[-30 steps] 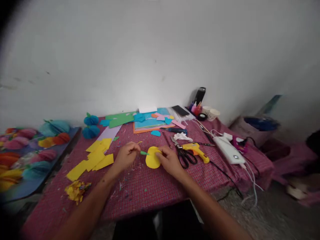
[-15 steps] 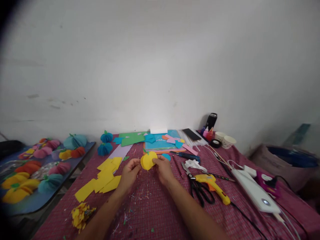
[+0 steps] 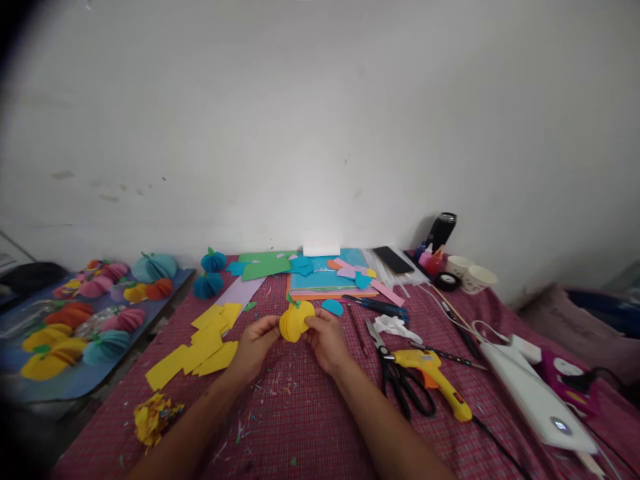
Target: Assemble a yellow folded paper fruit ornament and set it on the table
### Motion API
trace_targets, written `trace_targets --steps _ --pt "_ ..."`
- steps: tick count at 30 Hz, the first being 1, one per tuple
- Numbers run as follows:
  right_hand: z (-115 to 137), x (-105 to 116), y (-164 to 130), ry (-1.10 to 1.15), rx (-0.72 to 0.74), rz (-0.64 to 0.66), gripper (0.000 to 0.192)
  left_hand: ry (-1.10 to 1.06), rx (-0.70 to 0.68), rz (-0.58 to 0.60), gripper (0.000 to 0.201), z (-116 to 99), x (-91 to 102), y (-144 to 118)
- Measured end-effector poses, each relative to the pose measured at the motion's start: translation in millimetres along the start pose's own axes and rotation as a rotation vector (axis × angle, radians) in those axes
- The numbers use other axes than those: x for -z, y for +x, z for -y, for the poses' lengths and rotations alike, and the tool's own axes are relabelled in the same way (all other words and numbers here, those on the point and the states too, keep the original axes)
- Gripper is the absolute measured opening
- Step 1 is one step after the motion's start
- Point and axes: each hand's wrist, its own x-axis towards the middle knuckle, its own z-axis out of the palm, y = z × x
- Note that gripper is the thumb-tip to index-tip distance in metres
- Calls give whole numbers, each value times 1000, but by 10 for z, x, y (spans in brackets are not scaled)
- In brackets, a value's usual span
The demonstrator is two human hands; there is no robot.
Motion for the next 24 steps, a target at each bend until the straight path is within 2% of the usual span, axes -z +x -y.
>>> trace_targets --steps 4,7,9,13,18,24 --pt "-66 -13 0 -141 68 -90 14 -224 6 46 29 14 -20 -29" --pt "-104 1 -2 -355 195 -177 15 -172 -6 34 31 30 -30 -37" --pt "-111 6 -9 -489 275 -182 14 -123 4 21 31 35 -37 -35" --pt "-97 -15 -53 -634 329 -85 5 -101 33 27 31 18 -53 -29" --pt "-100 -60 -149 -811 434 51 25 -72 39 -13 33 -4 -60 -24" --pt "-117 -38 -193 -1208 626 142 54 -56 42 -73 34 8 -60 -13"
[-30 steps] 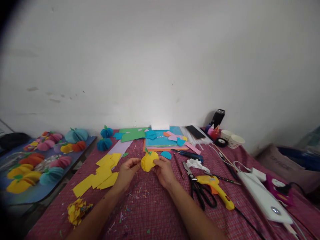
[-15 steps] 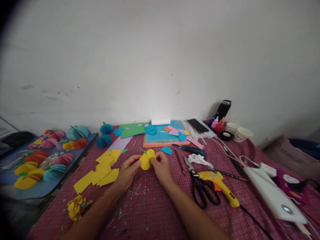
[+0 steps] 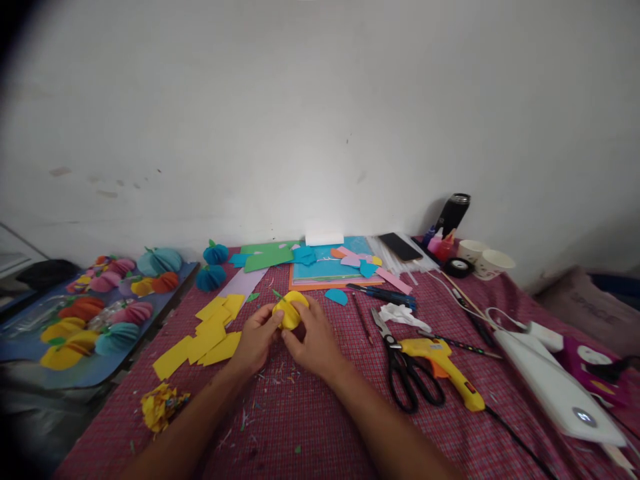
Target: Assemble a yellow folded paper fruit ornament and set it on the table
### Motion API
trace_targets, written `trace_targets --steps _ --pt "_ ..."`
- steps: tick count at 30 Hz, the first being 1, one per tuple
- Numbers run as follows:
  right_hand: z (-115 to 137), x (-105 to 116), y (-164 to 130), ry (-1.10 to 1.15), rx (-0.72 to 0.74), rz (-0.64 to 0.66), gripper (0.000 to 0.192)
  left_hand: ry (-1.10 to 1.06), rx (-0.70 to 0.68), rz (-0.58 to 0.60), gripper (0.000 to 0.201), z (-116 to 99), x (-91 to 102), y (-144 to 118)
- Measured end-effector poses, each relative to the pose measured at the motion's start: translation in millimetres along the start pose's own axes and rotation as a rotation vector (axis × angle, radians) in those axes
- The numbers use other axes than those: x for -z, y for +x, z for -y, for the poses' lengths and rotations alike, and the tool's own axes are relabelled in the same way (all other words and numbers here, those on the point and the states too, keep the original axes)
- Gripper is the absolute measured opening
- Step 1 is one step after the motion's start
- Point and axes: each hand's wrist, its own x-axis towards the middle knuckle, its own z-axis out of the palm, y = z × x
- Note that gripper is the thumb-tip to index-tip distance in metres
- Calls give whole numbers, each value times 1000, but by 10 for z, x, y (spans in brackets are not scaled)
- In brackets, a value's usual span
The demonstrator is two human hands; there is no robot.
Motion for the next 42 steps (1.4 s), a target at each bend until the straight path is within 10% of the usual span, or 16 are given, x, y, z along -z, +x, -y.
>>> trace_targets --steps 20,33,39,42 --pt "36 73 -25 -365 79 160 75 -78 21 39 43 -47 -58 -55" --pt "74 53 -12 -47 92 49 65 90 -29 -38 20 21 15 6" --pt "2 -4 39 314 -220 -163 70 191 -46 17 15 2 33 -6" --pt "-44 -19 67 427 -313 -96 44 265 -59 46 18 1 44 -15"
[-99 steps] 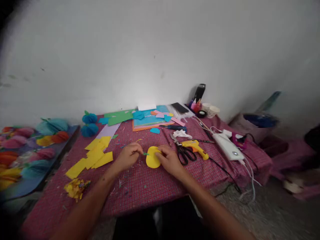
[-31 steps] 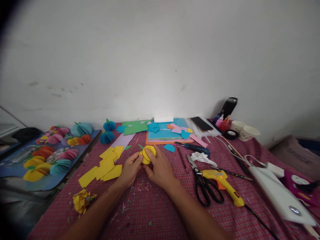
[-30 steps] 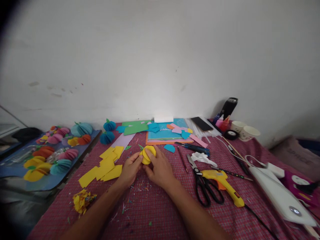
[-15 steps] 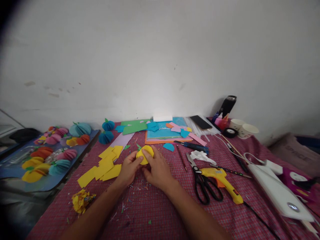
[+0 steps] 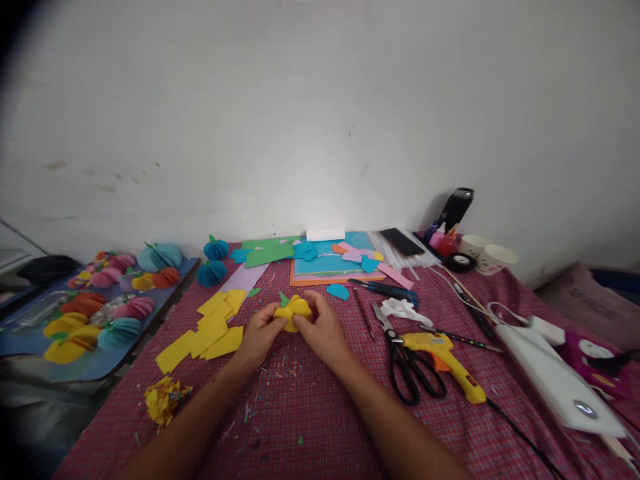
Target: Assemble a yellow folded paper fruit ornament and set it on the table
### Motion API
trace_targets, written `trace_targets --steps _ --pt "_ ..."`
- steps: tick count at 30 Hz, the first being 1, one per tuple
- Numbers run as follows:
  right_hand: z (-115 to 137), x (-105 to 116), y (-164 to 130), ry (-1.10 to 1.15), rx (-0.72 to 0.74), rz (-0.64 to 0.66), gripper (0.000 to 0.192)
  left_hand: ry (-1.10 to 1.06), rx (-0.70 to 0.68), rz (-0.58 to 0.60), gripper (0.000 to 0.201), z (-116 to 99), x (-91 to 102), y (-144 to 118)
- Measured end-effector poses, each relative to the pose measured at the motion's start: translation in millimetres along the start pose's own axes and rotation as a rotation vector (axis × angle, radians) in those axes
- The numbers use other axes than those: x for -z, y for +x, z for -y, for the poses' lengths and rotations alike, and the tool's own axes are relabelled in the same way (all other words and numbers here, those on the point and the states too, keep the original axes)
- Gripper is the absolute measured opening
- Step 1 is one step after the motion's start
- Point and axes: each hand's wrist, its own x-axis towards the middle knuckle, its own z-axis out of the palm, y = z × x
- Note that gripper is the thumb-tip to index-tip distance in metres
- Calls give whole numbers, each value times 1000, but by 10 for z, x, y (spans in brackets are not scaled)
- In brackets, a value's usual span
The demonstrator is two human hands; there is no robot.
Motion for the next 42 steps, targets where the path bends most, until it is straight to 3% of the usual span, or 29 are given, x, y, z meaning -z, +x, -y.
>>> trace_targets --steps 2,4,10,15,19,32,42 --pt "-5 7 11 -58 -24 34 16 43 -15 12 19 10 4 -3" --pt "1 11 6 -154 -20 30 5 73 -30 10 22 24 6 -2" --pt "-8 -6 -27 -262 63 34 16 166 -86 -60 23 19 11 -9" --pt "-36 -29 -50 -359 150 66 15 414 -256 -127 2 -39 6 -38" --pt "-39 -34 -71 -423 203 106 14 532 -342 -123 5 -70 -6 -54" --pt "-19 -29 -81 -514 181 120 13 734 -305 -110 9 -47 -1 -42" --pt "37 -11 -81 -486 218 122 8 643 -338 -60 10 -62 29 -30"
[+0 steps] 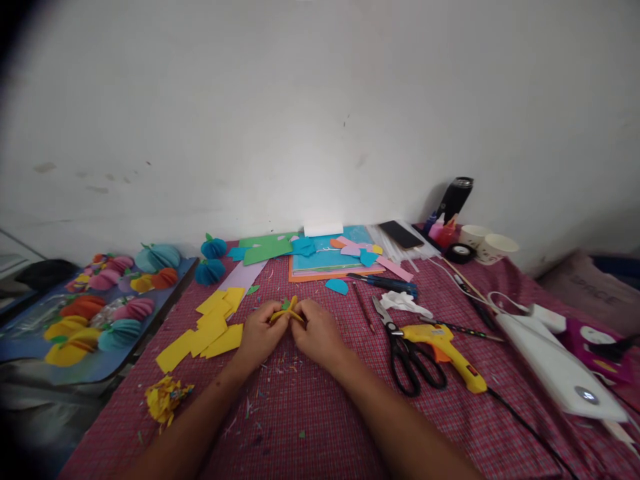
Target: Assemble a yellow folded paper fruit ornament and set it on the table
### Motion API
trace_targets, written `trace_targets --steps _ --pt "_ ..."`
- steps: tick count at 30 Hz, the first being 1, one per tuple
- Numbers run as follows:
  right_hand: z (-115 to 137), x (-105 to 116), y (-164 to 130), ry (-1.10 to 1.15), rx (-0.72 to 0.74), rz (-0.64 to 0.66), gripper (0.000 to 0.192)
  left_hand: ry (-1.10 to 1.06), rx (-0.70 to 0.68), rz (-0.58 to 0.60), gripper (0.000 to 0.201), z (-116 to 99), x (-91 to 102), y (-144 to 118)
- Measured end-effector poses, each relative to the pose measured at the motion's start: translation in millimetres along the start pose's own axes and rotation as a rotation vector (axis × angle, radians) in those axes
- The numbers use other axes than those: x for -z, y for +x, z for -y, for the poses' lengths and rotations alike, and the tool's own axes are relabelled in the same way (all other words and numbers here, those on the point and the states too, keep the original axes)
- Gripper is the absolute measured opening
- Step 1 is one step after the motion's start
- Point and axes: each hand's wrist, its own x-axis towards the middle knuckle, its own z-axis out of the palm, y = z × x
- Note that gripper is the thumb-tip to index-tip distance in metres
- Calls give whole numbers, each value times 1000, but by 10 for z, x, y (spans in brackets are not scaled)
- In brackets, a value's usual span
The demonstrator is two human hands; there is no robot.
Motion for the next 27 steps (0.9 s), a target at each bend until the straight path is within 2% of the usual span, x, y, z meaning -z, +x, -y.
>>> trace_targets --steps 3,4,8,11,13,15,18,22,27 --pt "7 33 18 35 4 -38 4 -20 -35 -4 11 8 6 6" --pt "-1 42 24 47 5 -59 8 -24 -43 -8 11 9 7 7" --pt "-69 70 53 153 -10 -113 50 -54 -63 18 11 -9 10 3" --pt "-110 88 77 307 -48 -53 63 -97 -80 54 10 -24 16 1" --pt "-118 93 90 396 -95 6 51 -121 -84 59 9 -22 19 3" --pt "-115 92 98 423 -137 40 28 -129 -69 47 8 -10 21 5" --pt "-105 84 101 358 -159 16 3 -113 -27 20 8 14 20 7" --pt "-103 74 92 280 -139 -14 2 -71 3 21 11 28 20 12" --pt "-101 55 75 240 -116 -9 2 -85 -25 3 14 22 30 22"
